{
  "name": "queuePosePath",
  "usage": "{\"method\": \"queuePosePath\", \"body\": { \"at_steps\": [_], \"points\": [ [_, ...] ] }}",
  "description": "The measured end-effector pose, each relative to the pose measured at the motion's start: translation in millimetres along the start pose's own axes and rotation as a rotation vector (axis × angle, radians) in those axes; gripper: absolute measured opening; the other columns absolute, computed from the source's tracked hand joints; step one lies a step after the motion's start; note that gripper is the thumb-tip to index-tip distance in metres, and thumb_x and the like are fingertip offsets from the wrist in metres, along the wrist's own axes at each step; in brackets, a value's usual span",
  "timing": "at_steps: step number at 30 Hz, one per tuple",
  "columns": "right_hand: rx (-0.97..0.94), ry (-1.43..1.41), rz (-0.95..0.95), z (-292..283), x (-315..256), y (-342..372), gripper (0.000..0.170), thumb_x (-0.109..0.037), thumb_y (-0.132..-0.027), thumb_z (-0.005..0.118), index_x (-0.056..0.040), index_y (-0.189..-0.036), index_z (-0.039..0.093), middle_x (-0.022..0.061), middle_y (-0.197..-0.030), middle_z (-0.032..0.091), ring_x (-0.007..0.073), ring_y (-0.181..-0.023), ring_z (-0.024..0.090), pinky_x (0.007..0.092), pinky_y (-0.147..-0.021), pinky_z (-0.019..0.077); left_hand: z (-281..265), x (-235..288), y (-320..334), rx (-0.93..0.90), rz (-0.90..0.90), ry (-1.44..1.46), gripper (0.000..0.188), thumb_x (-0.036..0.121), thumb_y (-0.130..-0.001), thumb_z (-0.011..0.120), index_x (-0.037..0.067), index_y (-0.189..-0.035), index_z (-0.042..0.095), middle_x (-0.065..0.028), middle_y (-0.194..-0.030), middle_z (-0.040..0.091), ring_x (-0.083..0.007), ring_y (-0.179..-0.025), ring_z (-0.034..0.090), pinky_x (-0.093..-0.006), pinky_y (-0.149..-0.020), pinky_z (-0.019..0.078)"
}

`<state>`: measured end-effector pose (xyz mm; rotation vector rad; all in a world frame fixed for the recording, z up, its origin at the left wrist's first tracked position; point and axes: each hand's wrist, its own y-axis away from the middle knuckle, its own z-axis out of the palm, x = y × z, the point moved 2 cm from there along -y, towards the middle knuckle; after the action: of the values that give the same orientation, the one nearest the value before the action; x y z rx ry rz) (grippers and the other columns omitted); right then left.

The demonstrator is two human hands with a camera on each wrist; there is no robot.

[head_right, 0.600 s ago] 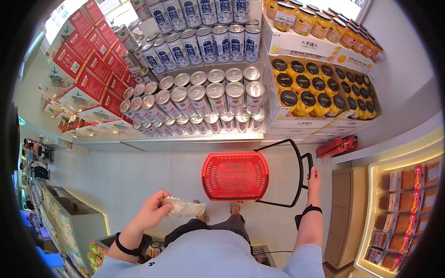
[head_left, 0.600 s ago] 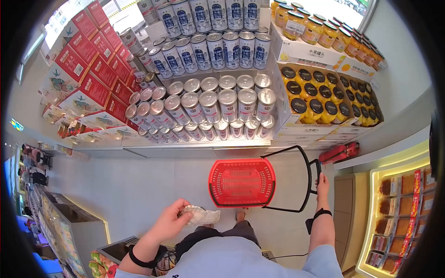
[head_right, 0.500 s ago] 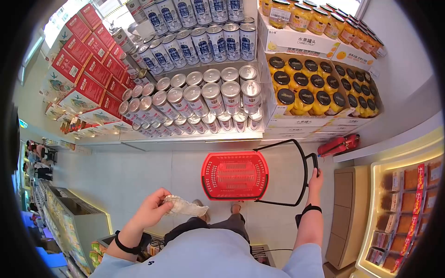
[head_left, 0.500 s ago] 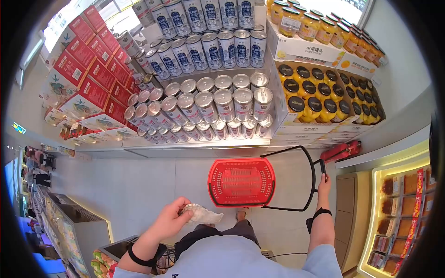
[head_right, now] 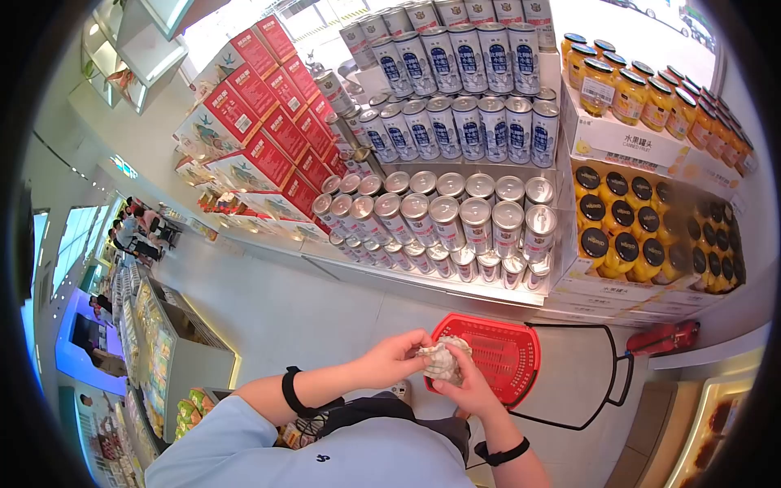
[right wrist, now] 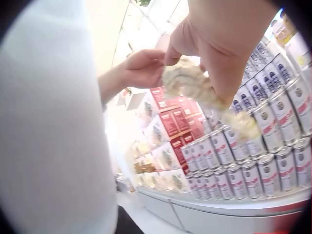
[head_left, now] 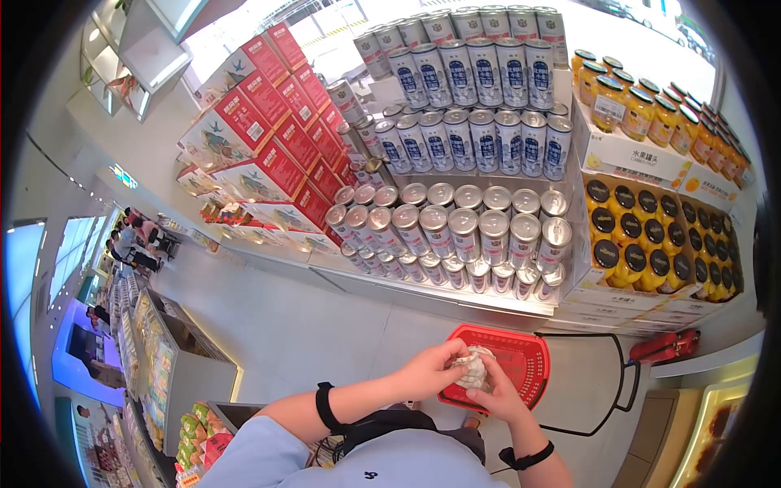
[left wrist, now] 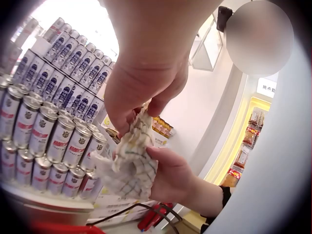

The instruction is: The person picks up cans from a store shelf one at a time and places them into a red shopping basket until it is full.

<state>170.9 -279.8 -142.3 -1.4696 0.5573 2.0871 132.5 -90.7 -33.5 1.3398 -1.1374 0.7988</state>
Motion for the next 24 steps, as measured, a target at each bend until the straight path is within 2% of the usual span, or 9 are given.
{"method": "queuePosePath", "body": {
  "at_steps": [1,4,9,12,15,17,18,22,24],
  "points": [
    [0.025,-0.151,0.063,20.4,1.4,-12.2,0.062,-0.009,-0.094,0.069,-0.0053,-0.149,0.042,0.0051,-0.139,0.053,0.0168,-0.128,0.052,0.0336,-0.107,0.0428,-6.0,5.7,-1.5,-0.034,-0.029,-0.068,0.018,0.015,-0.1,0.063,0.004,-0.113,0.057,-0.0048,-0.097,0.065,-0.009,-0.091,0.06,-0.0294,-0.081,0.051],
    [0.118,-0.3,0.213,46.5,12.6,-37.4,0.044,-0.011,-0.1,0.062,-0.0029,-0.141,0.049,0.003,-0.126,0.061,0.0115,-0.113,0.057,0.0299,-0.098,0.0473,-43.8,19.6,-4.0,-0.128,-0.11,-0.263,0.022,0.02,-0.099,0.065,0.005,-0.112,0.056,-0.0062,-0.1,0.067,-0.0144,-0.096,0.065,-0.0327,-0.084,0.0533],
    [0.084,-0.01,0.43,42.1,42.2,-51.5,0.031,-0.022,-0.101,0.063,-0.0022,-0.126,0.063,0.0017,-0.107,0.068,0.0105,-0.097,0.061,0.0289,-0.087,0.0509,-261.2,-24.9,-20.3,0.489,0.018,-0.755,0.039,0.024,-0.085,0.076,0.004,-0.111,0.056,-0.0169,-0.107,0.067,-0.0334,-0.103,0.066,-0.0441,-0.088,0.0527],
    [0.149,0.232,0.552,35.7,71.3,-58.5,0.033,-0.031,-0.1,0.064,-0.0005,-0.111,0.072,0.0028,-0.092,0.071,0.0129,-0.085,0.063,0.0314,-0.079,0.0527,-414.2,-84.9,-43.1,0.793,-0.107,-0.826,0.064,0.022,-0.076,0.084,0.0,-0.126,0.05,-0.0211,-0.128,0.056,-0.0362,-0.118,0.059,-0.0444,-0.098,0.0497],
    [0.318,0.384,0.609,45.0,112.7,-64.6,0.037,-0.035,-0.099,0.066,0.0005,-0.107,0.074,0.0063,-0.091,0.073,0.0141,-0.083,0.065,0.0331,-0.077,0.0533,-502.3,-128.8,-76.5,0.905,-0.118,-0.879,0.087,0.023,-0.07,0.088,0.0,-0.139,0.041,-0.0223,-0.14,0.046,-0.0375,-0.129,0.05,-0.0442,-0.108,0.045],
    [0.452,0.443,0.677,55.2,149.5,-60.7,0.039,-0.037,-0.098,0.067,0.0005,-0.105,0.075,0.0092,-0.092,0.074,0.0145,-0.085,0.067,0.0335,-0.079,0.0534,-536.9,-145.7,-105.0,0.84,-0.085,-0.819,0.097,0.024,-0.067,0.091,-0.001,-0.143,0.036,-0.0223,-0.144,0.043,-0.0381,-0.134,0.046,-0.0446,-0.11,0.0427],
    [0.514,0.425,0.706,66.9,158.6,-57.1,0.045,-0.044,-0.094,0.069,-0.0001,-0.105,0.075,0.013,-0.092,0.076,0.0203,-0.087,0.071,0.0364,-0.08,0.0541,-544.6,-157.1,-115.8,0.806,-0.082,-0.784,0.102,0.025,-0.065,0.092,-0.001,-0.145,0.033,-0.0223,-0.146,0.041,-0.0385,-0.136,0.044,-0.0447,-0.112,0.0416],
    [0.459,0.692,1.094,99.2,176.0,-29.6,0.063,-0.056,-0.088,0.069,0.0031,-0.109,0.074,0.0214,-0.093,0.075,0.0332,-0.093,0.073,0.0423,-0.083,0.0548,-561.7,-179.1,-139.9,0.742,-0.101,-0.646,0.109,0.025,-0.061,0.094,0.001,-0.147,0.032,-0.0225,-0.147,0.042,-0.0395,-0.137,0.044,-0.0443,-0.112,0.0422],
    [0.544,0.627,1.064,112.2,183.0,-9.1,0.064,-0.057,-0.088,0.069,0.0034,-0.11,0.073,0.0223,-0.094,0.075,0.0333,-0.094,0.073,0.0425,-0.084,0.0549,-563.2,-179.9,-148.0,0.706,-0.098,-0.602,0.106,0.024,-0.061,0.094,0.001,-0.146,0.034,-0.0226,-0.143,0.046,-0.0398,-0.135,0.046,-0.0441,-0.111,0.0433]
  ]
}}
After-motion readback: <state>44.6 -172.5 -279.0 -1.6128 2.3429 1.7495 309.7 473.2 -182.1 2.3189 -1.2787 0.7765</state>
